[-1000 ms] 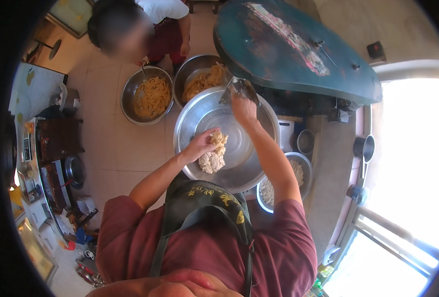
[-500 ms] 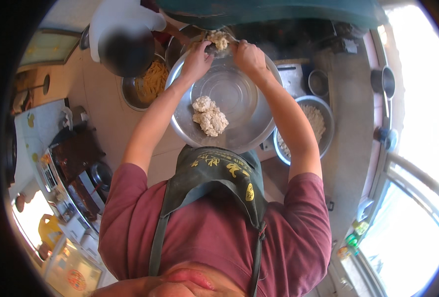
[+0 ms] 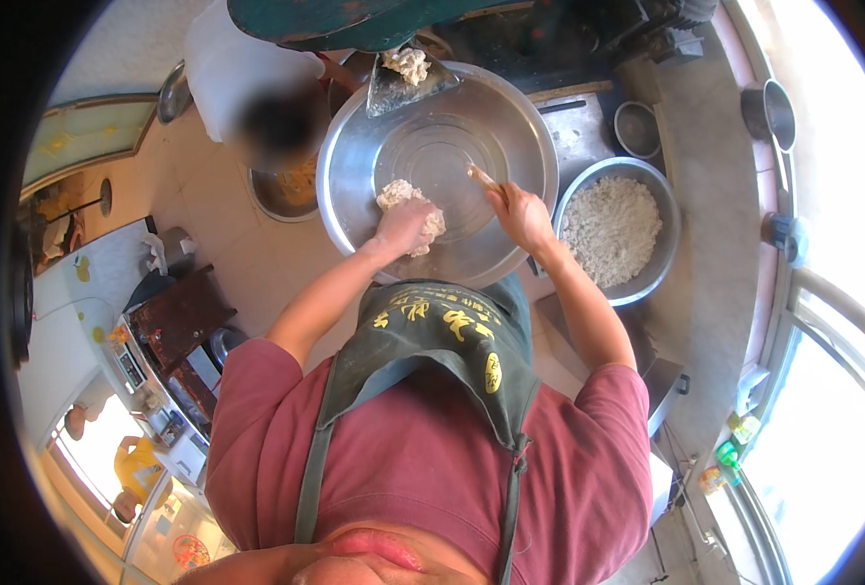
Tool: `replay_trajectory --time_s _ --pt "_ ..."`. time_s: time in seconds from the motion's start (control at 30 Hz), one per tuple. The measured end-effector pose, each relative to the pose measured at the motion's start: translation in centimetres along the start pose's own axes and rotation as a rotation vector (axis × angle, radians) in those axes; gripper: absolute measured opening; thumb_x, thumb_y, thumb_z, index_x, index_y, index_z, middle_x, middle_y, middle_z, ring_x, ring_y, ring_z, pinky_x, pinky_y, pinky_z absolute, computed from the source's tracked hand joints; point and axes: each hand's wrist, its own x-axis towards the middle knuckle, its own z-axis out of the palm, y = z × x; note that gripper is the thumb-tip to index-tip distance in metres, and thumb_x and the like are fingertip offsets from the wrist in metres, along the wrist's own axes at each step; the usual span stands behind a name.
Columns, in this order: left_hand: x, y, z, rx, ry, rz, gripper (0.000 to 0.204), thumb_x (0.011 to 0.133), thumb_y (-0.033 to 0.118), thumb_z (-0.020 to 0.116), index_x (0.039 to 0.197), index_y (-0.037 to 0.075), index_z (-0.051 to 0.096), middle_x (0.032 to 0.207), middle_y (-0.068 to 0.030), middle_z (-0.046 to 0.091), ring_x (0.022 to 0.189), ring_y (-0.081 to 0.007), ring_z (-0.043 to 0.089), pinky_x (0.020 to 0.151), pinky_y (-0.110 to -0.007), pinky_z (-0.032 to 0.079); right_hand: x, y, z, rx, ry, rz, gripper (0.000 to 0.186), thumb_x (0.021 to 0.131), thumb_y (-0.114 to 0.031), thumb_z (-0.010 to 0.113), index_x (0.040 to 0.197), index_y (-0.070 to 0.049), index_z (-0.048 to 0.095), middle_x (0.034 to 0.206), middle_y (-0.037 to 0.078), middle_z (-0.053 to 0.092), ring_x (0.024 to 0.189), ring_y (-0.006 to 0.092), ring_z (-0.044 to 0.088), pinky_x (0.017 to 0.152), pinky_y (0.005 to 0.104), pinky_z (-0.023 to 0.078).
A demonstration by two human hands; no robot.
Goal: The person prepares dough by hand in a large metal basin, repeatedly folding and pressing the dough while occasionally scraping the sides of the basin with a small tool.
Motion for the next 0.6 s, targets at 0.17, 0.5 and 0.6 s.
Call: replay_trajectory --time_s 0.17,0.5,0.6 --pt "0.1 -1.2 -2.8 -0.199 0.031 -0.322 0.049 0.07 0.022 0.079 0.113 0.012 0.059 0.102 -0.015 0.063 0.097 -0.0346 0.062 0.082 -0.045 0.051 -2.3 0.9 1.6 0.034 -0.017 0.026 0.026 0.095 -0.026 0.06 0.092 0.001 0.061 0.076 0.025 0.065 0.071 0.0437 0.064 0.063 0.0482 0.051" --pt "4.6 -3.7 0.8 -0.831 0.27 -0.522 0.04 0.074 0.013 0.079 0.105 0.003 0.056 0.087 -0.0057 0.058 0.075 -0.0149 0.056 0.069 -0.033 0.05 -4.3 -2.7 3.0 0.079 -0.17 -0.108 0.029 0.094 -0.03 0.059 0.093 -0.001 0.06 0.076 0.024 0.066 0.073 0.043 0.065 0.066 0.0501 0.051" --pt "5.5 -1.7 1.2 -0.985 0.214 -0.603 0.037 0.074 0.012 0.077 0.105 0.005 0.057 0.084 -0.0074 0.059 0.071 -0.0174 0.057 0.066 -0.034 0.049 -3.1 -2.4 5.2 -0.113 -0.272 0.026 0.029 0.094 -0.031 0.058 0.095 -0.002 0.063 0.08 0.024 0.067 0.078 0.042 0.066 0.069 0.0484 0.053"
